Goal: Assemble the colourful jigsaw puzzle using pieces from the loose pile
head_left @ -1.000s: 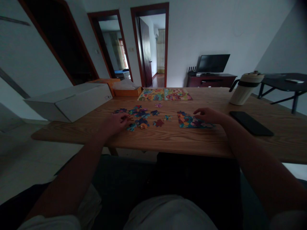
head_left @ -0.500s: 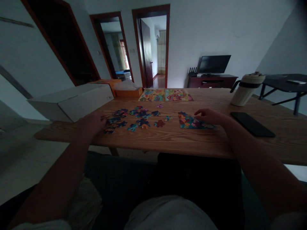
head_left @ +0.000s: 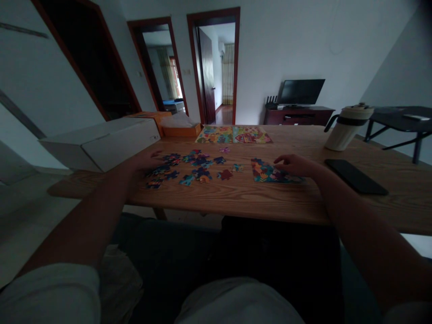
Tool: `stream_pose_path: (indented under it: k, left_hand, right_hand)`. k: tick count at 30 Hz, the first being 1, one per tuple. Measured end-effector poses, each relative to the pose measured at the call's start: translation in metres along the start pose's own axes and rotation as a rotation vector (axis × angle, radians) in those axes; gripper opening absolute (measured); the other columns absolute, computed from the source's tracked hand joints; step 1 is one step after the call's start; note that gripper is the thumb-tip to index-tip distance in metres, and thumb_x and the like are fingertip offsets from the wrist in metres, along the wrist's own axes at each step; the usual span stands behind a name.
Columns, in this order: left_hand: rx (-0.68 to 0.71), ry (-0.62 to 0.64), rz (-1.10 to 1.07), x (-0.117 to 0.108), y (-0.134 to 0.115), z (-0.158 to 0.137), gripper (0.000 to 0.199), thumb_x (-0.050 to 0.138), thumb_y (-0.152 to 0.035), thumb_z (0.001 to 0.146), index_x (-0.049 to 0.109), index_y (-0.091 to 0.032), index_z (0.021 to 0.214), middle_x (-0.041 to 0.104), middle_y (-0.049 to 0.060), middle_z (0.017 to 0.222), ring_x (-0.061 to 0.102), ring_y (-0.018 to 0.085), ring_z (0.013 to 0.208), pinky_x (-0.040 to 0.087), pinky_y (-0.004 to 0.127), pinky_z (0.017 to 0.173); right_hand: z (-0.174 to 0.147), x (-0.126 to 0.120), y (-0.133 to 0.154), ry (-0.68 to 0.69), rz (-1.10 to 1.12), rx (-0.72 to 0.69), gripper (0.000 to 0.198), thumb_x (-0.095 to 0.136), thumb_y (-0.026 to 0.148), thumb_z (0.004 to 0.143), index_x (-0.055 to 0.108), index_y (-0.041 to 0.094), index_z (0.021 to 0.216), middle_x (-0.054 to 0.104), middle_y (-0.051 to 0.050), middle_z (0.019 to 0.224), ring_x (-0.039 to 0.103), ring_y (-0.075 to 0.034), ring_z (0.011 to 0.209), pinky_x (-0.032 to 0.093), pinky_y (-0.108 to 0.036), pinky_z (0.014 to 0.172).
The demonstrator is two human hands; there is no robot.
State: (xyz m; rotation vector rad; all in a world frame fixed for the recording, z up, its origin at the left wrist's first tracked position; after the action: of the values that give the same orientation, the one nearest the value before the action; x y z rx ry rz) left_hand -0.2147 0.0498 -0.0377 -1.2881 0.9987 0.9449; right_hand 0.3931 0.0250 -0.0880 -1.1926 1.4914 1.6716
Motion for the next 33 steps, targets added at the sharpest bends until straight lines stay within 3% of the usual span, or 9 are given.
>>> stream_pose_path:
  k: [2, 6, 14, 19, 26, 30, 33]
  left_hand:
    - [-0.002, 0.09, -0.051, 0.002, -0.003, 0.014, 0.099, 0.071, -0.06, 0.065, 0.053, -0.012, 0.149, 0.061, 0.018, 0.145, 0.063, 0.032, 0.126, 0.053, 0.035, 0.1]
    - [-0.017, 0.183, -0.054, -0.001, -0.013, 0.022, 0.082, 0.077, -0.06, 0.054, 0.073, -0.02, 0.125, 0.072, 0.01, 0.131, 0.065, 0.035, 0.12, 0.054, 0.034, 0.097]
    - [0.029, 0.108, -0.119, 0.0, -0.021, 0.021, 0.086, 0.085, -0.061, 0.046, 0.074, -0.021, 0.121, 0.078, 0.01, 0.109, 0.071, 0.032, 0.105, 0.057, 0.034, 0.087]
    - [0.058, 0.066, -0.148, 0.003, -0.036, 0.009, 0.079, 0.087, -0.062, 0.051, 0.074, -0.025, 0.12, 0.079, 0.006, 0.1, 0.073, 0.031, 0.099, 0.058, 0.035, 0.084]
    - [0.184, -0.001, -0.086, 0.009, -0.06, -0.014, 0.085, 0.083, -0.06, 0.063, 0.063, -0.023, 0.137, 0.078, 0.004, 0.1, 0.073, 0.028, 0.095, 0.057, 0.036, 0.086]
    - [0.207, -0.054, -0.107, 0.009, -0.072, -0.022, 0.086, 0.081, -0.054, 0.066, 0.057, -0.024, 0.143, 0.076, 0.005, 0.108, 0.071, 0.029, 0.1, 0.058, 0.036, 0.084]
    - [0.22, -0.186, -0.09, 0.002, -0.081, -0.027, 0.082, 0.08, -0.055, 0.068, 0.059, -0.025, 0.141, 0.072, 0.007, 0.12, 0.07, 0.029, 0.103, 0.057, 0.035, 0.083]
  right_hand:
    - [0.0, 0.0, 0.0, -0.005, -0.01, 0.006, 0.041, 0.064, 0.046, 0.095, 0.072, 0.018, 0.124, 0.077, -0.012, 0.1, 0.073, -0.024, 0.08, 0.055, -0.031, 0.069]
    - [0.001, 0.001, -0.001, -0.004, 0.002, -0.028, 0.041, 0.063, 0.046, 0.095, 0.072, 0.018, 0.124, 0.077, -0.012, 0.101, 0.073, -0.025, 0.084, 0.056, -0.033, 0.073]
    - [0.002, 0.0, -0.001, -0.012, -0.015, -0.049, 0.04, 0.064, 0.046, 0.095, 0.073, 0.019, 0.123, 0.077, -0.013, 0.109, 0.073, -0.027, 0.09, 0.057, -0.036, 0.079]
    - [0.0, 0.0, 0.001, 0.003, -0.012, -0.03, 0.04, 0.062, 0.044, 0.096, 0.072, 0.018, 0.124, 0.078, -0.012, 0.105, 0.073, -0.025, 0.085, 0.056, -0.032, 0.072]
    - [0.0, 0.001, 0.001, 0.003, -0.004, -0.016, 0.038, 0.061, 0.042, 0.097, 0.071, 0.017, 0.124, 0.077, -0.012, 0.1, 0.072, -0.023, 0.081, 0.055, -0.03, 0.069]
    - [-0.001, 0.0, 0.001, 0.013, 0.011, -0.001, 0.039, 0.063, 0.043, 0.096, 0.071, 0.018, 0.125, 0.078, -0.011, 0.101, 0.073, -0.024, 0.083, 0.055, -0.031, 0.071]
    - [-0.001, 0.0, 0.001, 0.007, 0.012, 0.007, 0.042, 0.065, 0.044, 0.094, 0.071, 0.017, 0.125, 0.077, -0.012, 0.102, 0.073, -0.025, 0.083, 0.055, -0.032, 0.072]
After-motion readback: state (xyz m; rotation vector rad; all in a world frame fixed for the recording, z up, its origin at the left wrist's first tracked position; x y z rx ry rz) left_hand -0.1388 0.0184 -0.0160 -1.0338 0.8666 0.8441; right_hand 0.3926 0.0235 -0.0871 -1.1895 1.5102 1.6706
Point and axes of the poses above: each hand's wrist, its own z-axis towards the middle knuckle, its own x-axis out of the palm, y = z × x, the point moved 3 cm from there along z, towards the middle knuckle
